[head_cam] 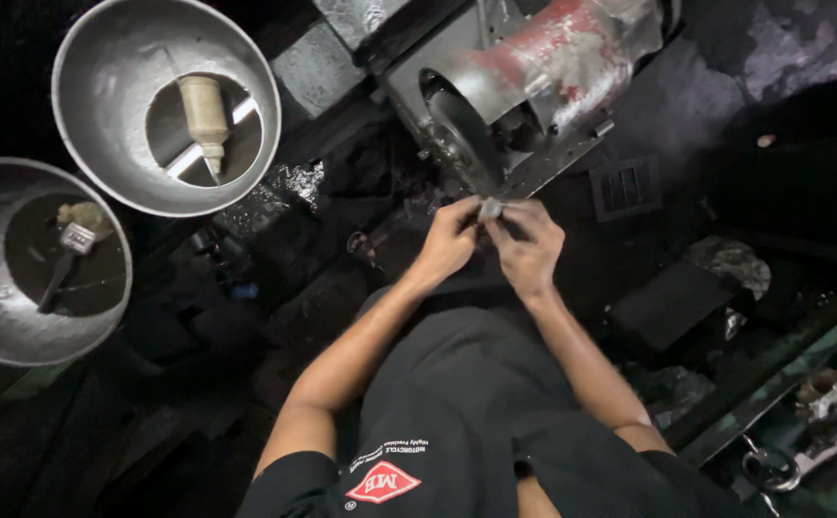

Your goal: The person grinds a small metal part against a bench grinder wheel, then moves to a workbench to wipe and assemble a metal engine casing with a cylindrical insert. The person uses a rag to clean the casing and places the insert into the casing.

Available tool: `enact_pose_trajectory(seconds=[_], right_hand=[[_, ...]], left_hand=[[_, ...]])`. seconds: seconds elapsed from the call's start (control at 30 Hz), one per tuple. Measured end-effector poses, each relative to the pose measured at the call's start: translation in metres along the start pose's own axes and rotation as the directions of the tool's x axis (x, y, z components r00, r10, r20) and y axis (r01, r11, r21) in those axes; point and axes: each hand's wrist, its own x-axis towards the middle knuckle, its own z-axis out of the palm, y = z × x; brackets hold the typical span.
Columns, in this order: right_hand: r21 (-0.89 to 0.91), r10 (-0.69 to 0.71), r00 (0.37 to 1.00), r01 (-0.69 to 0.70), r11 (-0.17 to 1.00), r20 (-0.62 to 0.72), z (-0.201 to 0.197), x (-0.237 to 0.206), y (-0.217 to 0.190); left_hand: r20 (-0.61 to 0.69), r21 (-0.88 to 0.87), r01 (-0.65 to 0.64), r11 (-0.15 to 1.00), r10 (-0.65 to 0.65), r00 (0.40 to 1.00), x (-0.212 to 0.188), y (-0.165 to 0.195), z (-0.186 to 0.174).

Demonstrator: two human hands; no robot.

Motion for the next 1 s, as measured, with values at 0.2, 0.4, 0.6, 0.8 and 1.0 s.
enact_pose_trajectory(seconds=[0.2,0.4,0.6,0.8,1.0], right_hand=[[-0.026,-0.044,0.999,0.044,0.999,0.012,-0.009,0.006,-0.001],[0.139,0.622,0.73,-0.673,0.727,0.283,0.017,0.005,0.015],[0.189,0.519,0.806,-0.578,0.794,0.286,0.025,0.01,0.019],[0.144,0.485,0.838,-0.527,0.838,0.249,0.027,0.009,0.022],[0.134,0.418,0.887,-0.447,0.884,0.197,0.024,0.006,0.027]], left_hand=[[-0.05,0.112,-0.148,0.983,0.154,0.987,-0.003,0.007,-0.008],[-0.247,0.184,0.058,0.981,-0.011,0.969,-0.003,0.002,-0.01],[-0.347,0.283,0.155,0.947,-0.05,0.937,0.001,0.003,-0.013],[-0.385,0.324,0.144,0.935,-0.009,0.923,0.003,0.0,-0.011],[-0.344,0.349,0.052,0.936,0.076,0.936,0.004,-0.005,-0.011]])
